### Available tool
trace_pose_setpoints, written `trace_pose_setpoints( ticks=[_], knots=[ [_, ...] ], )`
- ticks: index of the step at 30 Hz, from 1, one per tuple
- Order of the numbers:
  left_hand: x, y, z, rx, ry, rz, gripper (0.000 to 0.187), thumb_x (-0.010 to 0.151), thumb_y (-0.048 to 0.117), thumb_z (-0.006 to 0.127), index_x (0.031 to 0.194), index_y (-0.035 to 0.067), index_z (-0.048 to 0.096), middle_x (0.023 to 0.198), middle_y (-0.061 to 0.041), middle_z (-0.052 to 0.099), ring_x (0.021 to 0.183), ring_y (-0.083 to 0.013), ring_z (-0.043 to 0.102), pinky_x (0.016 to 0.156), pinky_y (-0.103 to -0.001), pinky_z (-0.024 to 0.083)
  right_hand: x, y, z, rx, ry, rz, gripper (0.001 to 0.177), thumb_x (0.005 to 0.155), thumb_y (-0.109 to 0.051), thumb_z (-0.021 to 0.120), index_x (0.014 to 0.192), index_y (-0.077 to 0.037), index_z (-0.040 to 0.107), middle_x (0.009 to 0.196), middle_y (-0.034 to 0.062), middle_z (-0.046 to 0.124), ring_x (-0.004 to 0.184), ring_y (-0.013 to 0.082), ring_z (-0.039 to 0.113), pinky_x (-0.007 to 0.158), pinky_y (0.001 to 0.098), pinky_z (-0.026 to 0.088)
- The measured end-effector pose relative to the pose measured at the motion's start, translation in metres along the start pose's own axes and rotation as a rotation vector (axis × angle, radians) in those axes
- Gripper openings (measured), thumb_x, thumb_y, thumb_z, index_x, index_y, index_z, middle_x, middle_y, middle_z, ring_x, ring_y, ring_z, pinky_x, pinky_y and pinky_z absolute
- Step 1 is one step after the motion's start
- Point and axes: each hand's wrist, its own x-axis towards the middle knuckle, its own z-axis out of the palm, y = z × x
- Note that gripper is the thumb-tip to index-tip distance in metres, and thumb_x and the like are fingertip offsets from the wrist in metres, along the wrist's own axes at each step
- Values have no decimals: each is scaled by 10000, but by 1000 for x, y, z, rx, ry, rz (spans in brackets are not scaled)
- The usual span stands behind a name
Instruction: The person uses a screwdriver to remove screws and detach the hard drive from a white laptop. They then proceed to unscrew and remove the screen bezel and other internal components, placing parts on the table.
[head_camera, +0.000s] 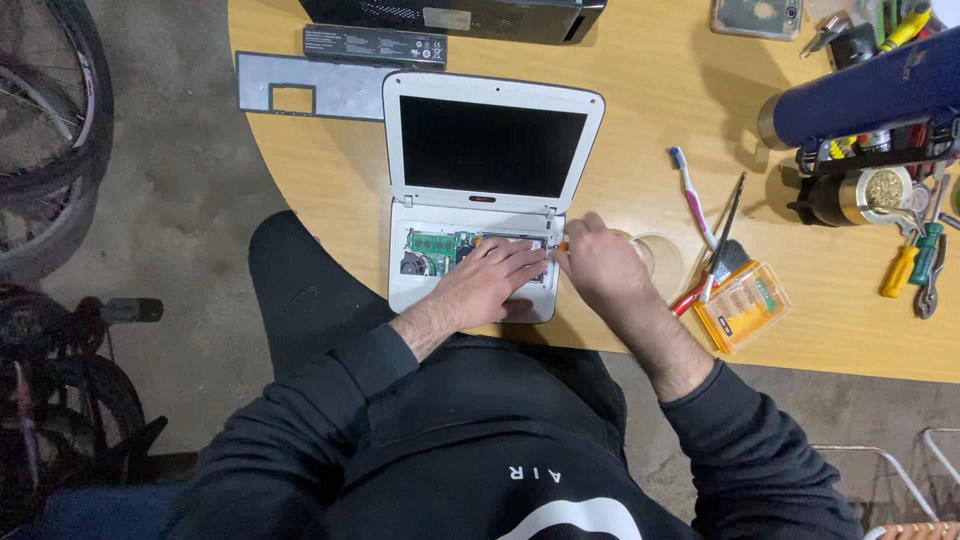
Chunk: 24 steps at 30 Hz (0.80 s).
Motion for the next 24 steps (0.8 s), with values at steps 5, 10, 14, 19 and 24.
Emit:
trace_pose_setpoints(
  ticks=[5,10,14,19,24],
  knots=[
    [-1,0,6,-20,60,-3,554,944,430,688,1404,155,550,1453,-36,540,1426,-218,442,1190,-438,324,0,12,24,-178,115,-68,236,1013,-291,547,873,-119,626,753,53,598,650,331,735,573,450,607],
    [0,1,2,-22,59,-6,542,955,443,671,1398,152,558,1456,-30,536,1425,-211,433,1196,-434,318,-5,8,17,-45,73,-9,201,990,-314,594,987,-116,626,868,83,619,744,359,748,665,482,624],
    [1,2,-1,-25,28,-15,547,951,429,674,1407,151,553,1474,-23,521,1433,-204,413,1208,-430,301,-20,9,27,-147,128,-15,186,1016,-302,556,926,-147,607,754,23,593,647,297,735,609,425,613],
    [0,1,2,-16,1,-15,621,869,361,730,1420,151,536,1496,-16,496,1452,-199,386,1222,-436,286,-40,-14,12,-99,288,-51,66,990,-225,619,957,-169,612,823,7,570,711,259,736,610,364,608],
    [2,3,-9,-75,-58,-45,557,986,409,617,1468,153,508,1516,-26,493,1464,-203,383,1240,-435,262,-57,-17,34,77,410,80,85,938,-194,725,1005,-206,674,878,-10,595,801,230,736,656,335,615]
  ],
)
